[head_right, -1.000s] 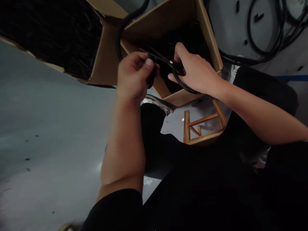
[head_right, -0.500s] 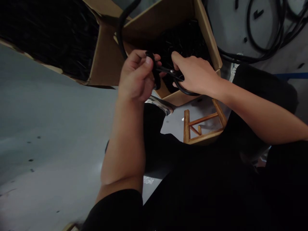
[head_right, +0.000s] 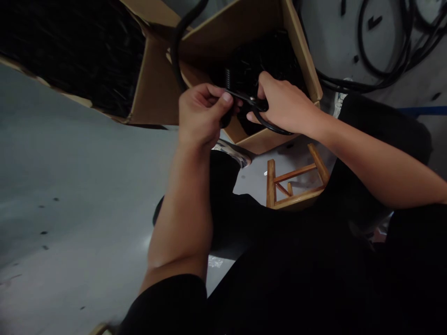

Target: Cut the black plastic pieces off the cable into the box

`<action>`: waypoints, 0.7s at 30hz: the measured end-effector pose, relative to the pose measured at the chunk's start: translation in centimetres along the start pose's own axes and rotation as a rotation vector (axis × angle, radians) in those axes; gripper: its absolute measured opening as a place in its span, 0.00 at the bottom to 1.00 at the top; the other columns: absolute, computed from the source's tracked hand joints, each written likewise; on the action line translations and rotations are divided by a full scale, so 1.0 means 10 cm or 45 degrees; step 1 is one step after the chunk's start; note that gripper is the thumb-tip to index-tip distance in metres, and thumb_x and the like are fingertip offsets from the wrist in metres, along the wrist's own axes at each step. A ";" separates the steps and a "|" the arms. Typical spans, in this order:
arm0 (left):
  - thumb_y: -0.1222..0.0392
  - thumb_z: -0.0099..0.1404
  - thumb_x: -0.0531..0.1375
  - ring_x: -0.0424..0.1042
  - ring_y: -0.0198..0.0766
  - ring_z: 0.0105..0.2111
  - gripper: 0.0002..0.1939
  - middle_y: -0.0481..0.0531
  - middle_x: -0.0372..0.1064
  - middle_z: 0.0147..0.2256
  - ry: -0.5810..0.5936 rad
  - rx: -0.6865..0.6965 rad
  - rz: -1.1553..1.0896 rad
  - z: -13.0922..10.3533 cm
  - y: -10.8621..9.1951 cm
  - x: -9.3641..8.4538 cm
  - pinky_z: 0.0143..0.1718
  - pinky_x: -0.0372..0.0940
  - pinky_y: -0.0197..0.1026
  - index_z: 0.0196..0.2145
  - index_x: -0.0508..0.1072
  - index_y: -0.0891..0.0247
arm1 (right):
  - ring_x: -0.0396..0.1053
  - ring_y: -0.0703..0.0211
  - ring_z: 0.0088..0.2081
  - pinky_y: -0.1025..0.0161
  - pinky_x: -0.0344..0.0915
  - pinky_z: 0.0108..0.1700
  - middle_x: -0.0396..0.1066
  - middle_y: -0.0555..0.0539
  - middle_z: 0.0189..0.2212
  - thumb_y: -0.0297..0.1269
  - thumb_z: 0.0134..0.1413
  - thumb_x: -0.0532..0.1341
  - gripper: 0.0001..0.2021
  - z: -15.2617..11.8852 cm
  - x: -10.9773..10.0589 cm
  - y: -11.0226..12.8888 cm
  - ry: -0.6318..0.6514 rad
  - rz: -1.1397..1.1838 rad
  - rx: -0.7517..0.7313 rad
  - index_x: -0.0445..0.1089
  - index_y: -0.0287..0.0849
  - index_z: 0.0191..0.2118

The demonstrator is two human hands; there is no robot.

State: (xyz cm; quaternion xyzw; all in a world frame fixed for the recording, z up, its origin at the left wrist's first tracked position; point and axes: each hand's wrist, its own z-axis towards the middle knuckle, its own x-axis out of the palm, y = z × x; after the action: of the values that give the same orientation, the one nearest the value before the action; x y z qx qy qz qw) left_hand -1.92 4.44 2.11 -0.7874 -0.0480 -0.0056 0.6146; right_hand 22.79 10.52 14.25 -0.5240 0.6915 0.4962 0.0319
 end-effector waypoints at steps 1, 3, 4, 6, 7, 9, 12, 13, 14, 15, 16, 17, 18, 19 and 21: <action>0.26 0.60 0.83 0.76 0.36 0.28 0.36 0.47 0.80 0.31 0.028 -0.028 0.001 -0.02 -0.04 0.04 0.31 0.69 0.40 0.35 0.72 0.58 | 0.82 0.38 0.52 0.50 0.69 0.50 0.84 0.44 0.48 0.51 0.61 0.76 0.19 -0.01 0.00 0.00 0.010 0.010 -0.005 0.73 0.51 0.49; 0.30 0.63 0.83 0.79 0.38 0.29 0.33 0.48 0.79 0.30 0.101 -0.081 -0.011 -0.06 -0.13 0.09 0.31 0.71 0.40 0.35 0.73 0.57 | 0.82 0.41 0.51 0.51 0.68 0.51 0.84 0.44 0.49 0.50 0.61 0.77 0.21 -0.03 0.00 0.00 0.052 0.042 -0.033 0.72 0.51 0.52; 0.32 0.65 0.83 0.80 0.39 0.29 0.32 0.48 0.78 0.30 0.131 -0.101 -0.024 -0.07 -0.18 0.11 0.31 0.71 0.39 0.35 0.73 0.57 | 0.82 0.43 0.50 0.52 0.69 0.51 0.84 0.45 0.49 0.49 0.60 0.77 0.21 -0.04 -0.01 0.01 0.069 0.061 -0.052 0.71 0.51 0.52; 0.35 0.67 0.82 0.81 0.40 0.30 0.29 0.48 0.77 0.29 0.171 -0.122 -0.050 -0.08 -0.27 0.10 0.33 0.73 0.40 0.35 0.73 0.57 | 0.82 0.44 0.49 0.52 0.69 0.50 0.84 0.45 0.49 0.49 0.58 0.77 0.22 -0.06 -0.02 0.02 0.053 0.097 -0.095 0.70 0.51 0.51; 0.36 0.69 0.82 0.82 0.40 0.31 0.28 0.48 0.77 0.29 0.184 -0.122 -0.059 -0.08 -0.30 0.08 0.34 0.74 0.40 0.36 0.73 0.58 | 0.81 0.43 0.48 0.52 0.68 0.50 0.84 0.45 0.48 0.50 0.58 0.77 0.21 -0.07 -0.02 0.03 0.028 0.111 -0.115 0.70 0.51 0.50; 0.38 0.71 0.81 0.83 0.40 0.33 0.28 0.48 0.77 0.29 0.204 -0.098 -0.068 -0.08 -0.36 0.01 0.36 0.76 0.40 0.37 0.73 0.58 | 0.81 0.43 0.47 0.51 0.68 0.49 0.84 0.45 0.46 0.52 0.57 0.77 0.21 -0.07 -0.03 0.04 -0.003 0.146 -0.152 0.71 0.51 0.47; 0.38 0.73 0.80 0.82 0.37 0.35 0.28 0.47 0.80 0.32 0.247 -0.059 -0.046 -0.07 -0.42 -0.13 0.39 0.77 0.38 0.38 0.73 0.60 | 0.81 0.44 0.46 0.52 0.69 0.47 0.84 0.45 0.45 0.51 0.57 0.78 0.19 -0.06 -0.04 0.05 0.004 0.197 -0.169 0.73 0.51 0.44; 0.37 0.73 0.80 0.82 0.36 0.35 0.28 0.47 0.81 0.32 0.259 -0.059 -0.029 -0.07 -0.43 -0.17 0.39 0.77 0.38 0.38 0.73 0.60 | 0.81 0.43 0.46 0.52 0.69 0.47 0.85 0.46 0.45 0.51 0.57 0.79 0.19 -0.05 -0.04 0.06 0.008 0.197 -0.165 0.74 0.51 0.45; 0.37 0.73 0.80 0.81 0.36 0.35 0.28 0.47 0.81 0.32 0.269 -0.060 -0.014 -0.07 -0.44 -0.21 0.38 0.77 0.38 0.38 0.73 0.60 | 0.82 0.43 0.46 0.52 0.69 0.46 0.85 0.46 0.45 0.51 0.57 0.79 0.19 -0.05 -0.04 0.06 0.013 0.186 -0.157 0.74 0.52 0.45; 0.37 0.74 0.79 0.81 0.35 0.34 0.28 0.46 0.81 0.32 0.280 -0.057 -0.006 -0.08 -0.44 -0.23 0.37 0.77 0.37 0.38 0.73 0.60 | 0.82 0.42 0.47 0.52 0.69 0.46 0.85 0.46 0.45 0.51 0.57 0.79 0.19 -0.04 -0.04 0.07 0.018 0.169 -0.150 0.74 0.52 0.45; 0.36 0.74 0.79 0.80 0.34 0.33 0.28 0.46 0.80 0.31 0.298 -0.052 -0.006 -0.09 -0.45 -0.24 0.36 0.76 0.37 0.38 0.73 0.60 | 0.83 0.41 0.48 0.53 0.69 0.46 0.85 0.47 0.45 0.50 0.57 0.79 0.19 -0.04 -0.04 0.07 0.025 0.153 -0.150 0.74 0.52 0.46; 0.35 0.74 0.79 0.79 0.34 0.32 0.28 0.46 0.80 0.31 0.326 -0.047 -0.013 -0.10 -0.45 -0.23 0.35 0.75 0.36 0.38 0.74 0.60 | 0.83 0.41 0.48 0.53 0.69 0.46 0.85 0.47 0.44 0.49 0.57 0.79 0.19 -0.04 -0.03 0.07 0.029 0.146 -0.155 0.74 0.52 0.47; 0.34 0.74 0.78 0.78 0.33 0.30 0.29 0.46 0.79 0.30 0.360 -0.044 -0.025 -0.10 -0.45 -0.22 0.33 0.74 0.36 0.38 0.74 0.60 | 0.83 0.41 0.48 0.53 0.69 0.46 0.84 0.47 0.43 0.48 0.57 0.79 0.19 -0.04 -0.03 0.07 0.035 0.145 -0.168 0.74 0.53 0.47; 0.32 0.73 0.78 0.77 0.33 0.29 0.30 0.47 0.79 0.30 0.395 -0.044 -0.040 -0.11 -0.44 -0.21 0.31 0.73 0.36 0.38 0.75 0.61 | 0.83 0.42 0.48 0.53 0.69 0.46 0.84 0.48 0.42 0.47 0.57 0.79 0.19 -0.04 -0.03 0.07 0.041 0.148 -0.188 0.74 0.53 0.48; 0.28 0.71 0.77 0.75 0.34 0.26 0.32 0.48 0.78 0.30 0.439 -0.052 -0.070 -0.12 -0.43 -0.17 0.27 0.70 0.37 0.38 0.78 0.60 | 0.83 0.43 0.46 0.54 0.69 0.46 0.83 0.49 0.41 0.45 0.57 0.79 0.18 -0.05 -0.04 0.08 0.043 0.161 -0.232 0.74 0.53 0.48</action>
State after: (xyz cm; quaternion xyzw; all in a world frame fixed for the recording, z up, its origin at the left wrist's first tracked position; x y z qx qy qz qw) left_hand -3.95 4.18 6.49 -0.7855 0.0369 -0.1583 0.5972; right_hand 22.60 10.45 15.26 -0.4885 0.6757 0.5490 -0.0589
